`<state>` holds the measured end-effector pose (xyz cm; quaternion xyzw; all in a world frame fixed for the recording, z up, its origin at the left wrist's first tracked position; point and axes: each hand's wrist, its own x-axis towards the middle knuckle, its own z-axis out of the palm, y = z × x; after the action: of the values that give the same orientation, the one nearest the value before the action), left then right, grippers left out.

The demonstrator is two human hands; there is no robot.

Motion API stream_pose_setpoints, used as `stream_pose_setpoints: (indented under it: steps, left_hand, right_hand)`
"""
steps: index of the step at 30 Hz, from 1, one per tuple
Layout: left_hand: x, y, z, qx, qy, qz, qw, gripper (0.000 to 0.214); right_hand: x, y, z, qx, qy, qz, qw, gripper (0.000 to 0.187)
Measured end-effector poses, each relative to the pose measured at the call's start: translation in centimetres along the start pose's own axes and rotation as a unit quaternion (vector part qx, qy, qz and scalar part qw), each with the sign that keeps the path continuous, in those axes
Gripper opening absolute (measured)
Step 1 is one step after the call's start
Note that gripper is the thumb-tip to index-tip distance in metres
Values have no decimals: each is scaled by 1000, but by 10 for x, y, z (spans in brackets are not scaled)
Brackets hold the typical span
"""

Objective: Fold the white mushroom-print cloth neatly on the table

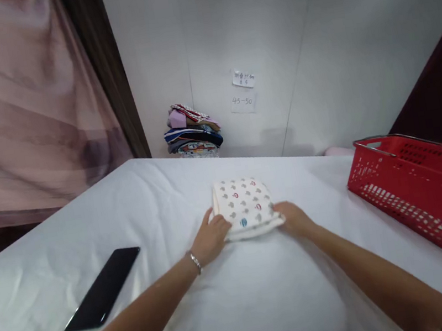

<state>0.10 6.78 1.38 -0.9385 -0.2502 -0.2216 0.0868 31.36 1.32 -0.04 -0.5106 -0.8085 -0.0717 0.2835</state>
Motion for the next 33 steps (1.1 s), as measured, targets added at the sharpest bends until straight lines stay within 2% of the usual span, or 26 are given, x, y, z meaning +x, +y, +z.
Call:
stream_pose_setpoints:
  steps: [2, 4, 7, 11, 13, 15, 18, 20, 22, 25, 27, 30, 33]
  left_hand:
    - [-21, 11, 11, -17, -10, -26, 999, 36]
    - [-32, 19, 10, -30, -9, -45, 998, 35]
    - [-40, 27, 1, -50, -10, -50, 997, 35]
    - [-48, 33, -3, -70, -19, -47, 996, 40]
    - [-49, 34, -2, -79, -20, -49, 995, 42]
    - [-49, 35, -1, -89, -21, -51, 995, 42]
    - [-48, 35, -1, -97, -22, -49, 994, 42]
    - [-48, 34, -1, -100, -22, -50, 993, 40]
    - [-49, 35, -1, -104, -21, -53, 993, 38]
    - [-50, 36, 1, -108, -23, -60, 992, 33]
    - [-51, 38, 3, -112, -30, -70, 991, 28]
    - [-50, 40, 5, -115, -46, -85, 989, 24]
    - [-50, 41, 5, -117, -58, -87, 988, 21]
  right_hand:
    - [-26, -8, 19, -9, 16, 14, 1000, 27]
    - [-41, -15, 24, -21, 32, 19, 999, 28]
    - [-55, -20, 18, -16, 11, 16, 1000, 33]
    - [-61, -25, -1, 29, -78, 60, 995, 46]
    - [-52, -30, -15, 65, -117, 101, 986, 46]
    - [-33, -38, -28, 104, -118, 133, 978, 41]
    - [3, -54, -32, 128, -43, 131, 982, 37]
    - [19, -63, -19, 98, -30, 113, 988, 43]
    - [25, -68, 1, 51, -108, 96, 988, 53]
    - [22, -64, 25, 22, -282, 94, 955, 59]
    - [25, -60, 29, 29, -332, 102, 937, 59]
    - [55, -56, 27, 36, -313, 123, 941, 58]
    - [103, -61, 40, 25, -228, 134, 964, 58]
